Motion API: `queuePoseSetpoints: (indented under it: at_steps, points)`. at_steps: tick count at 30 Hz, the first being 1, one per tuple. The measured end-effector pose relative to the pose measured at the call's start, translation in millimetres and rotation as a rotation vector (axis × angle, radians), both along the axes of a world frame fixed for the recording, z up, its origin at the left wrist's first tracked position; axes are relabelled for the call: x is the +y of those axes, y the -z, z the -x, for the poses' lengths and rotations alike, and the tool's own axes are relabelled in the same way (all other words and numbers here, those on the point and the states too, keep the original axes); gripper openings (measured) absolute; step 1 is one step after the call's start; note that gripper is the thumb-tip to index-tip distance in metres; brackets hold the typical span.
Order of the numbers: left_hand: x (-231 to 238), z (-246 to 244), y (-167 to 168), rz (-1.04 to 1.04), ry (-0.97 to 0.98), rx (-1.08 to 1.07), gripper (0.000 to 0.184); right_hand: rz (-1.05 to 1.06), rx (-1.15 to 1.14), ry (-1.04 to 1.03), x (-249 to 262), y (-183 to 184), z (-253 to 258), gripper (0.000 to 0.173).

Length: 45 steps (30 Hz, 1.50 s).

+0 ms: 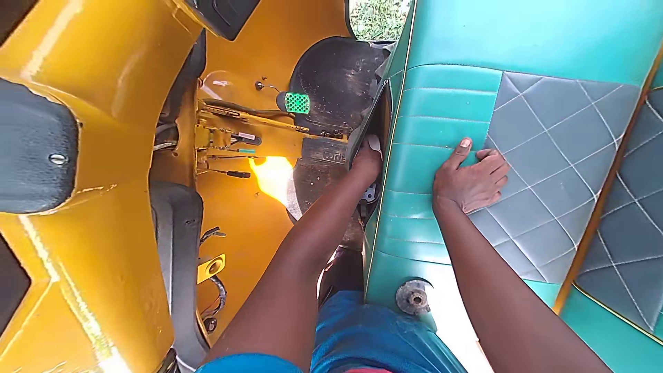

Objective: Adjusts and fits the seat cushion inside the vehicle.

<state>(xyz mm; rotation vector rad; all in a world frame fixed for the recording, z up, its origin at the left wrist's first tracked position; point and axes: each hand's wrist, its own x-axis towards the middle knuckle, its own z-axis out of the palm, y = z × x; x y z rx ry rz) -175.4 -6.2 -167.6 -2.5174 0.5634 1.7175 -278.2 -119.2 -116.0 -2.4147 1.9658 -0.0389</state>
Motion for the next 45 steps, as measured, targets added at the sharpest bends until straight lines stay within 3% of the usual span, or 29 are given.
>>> queuePoseSetpoints:
  at_steps: [4,11,16,22,27,29,31,32,35,37,42,45]
  points:
    - [-3,-1,14,-0.002,-0.074,-0.071,0.032,0.0,0.022,0.009,-1,2,2,0.057]
    - [0,-5,10,0.089,-0.151,-0.126,0.027,0.006,0.014,0.007,0,0,-1,0.058]
    - [6,6,-6,0.048,-0.042,-0.161,0.022,0.004,0.029,0.009,-1,2,0,0.058]
    - [2,-1,-3,0.072,-0.029,-0.143,0.035,0.006,0.038,0.005,-1,2,0,0.057]
    - [-1,-1,16,0.232,-0.259,-0.353,0.034,0.011,0.031,0.012,-1,2,-1,0.057]
    - [0,-5,18,0.339,-0.371,-0.285,0.05,0.021,0.016,0.023,-1,2,-2,0.057]
    - [16,-16,14,0.534,-0.41,-0.074,0.084,0.02,0.018,0.025,0,2,-1,0.056]
    - [26,-20,9,0.639,-0.435,0.034,0.09,0.022,0.014,0.019,1,1,1,0.056]
    - [55,-25,-20,0.767,-0.621,0.156,0.053,0.017,0.005,0.01,-2,2,-1,0.059]
    - [75,-9,-32,0.802,-0.687,0.033,0.046,-0.008,0.008,0.02,-2,-1,0,0.06]
    - [96,43,-11,0.596,-0.238,-0.228,0.046,-0.008,-0.007,0.025,-2,1,-1,0.06]
    - [80,52,5,0.483,-0.179,-0.405,0.039,0.004,-0.009,0.037,0,1,-3,0.059]
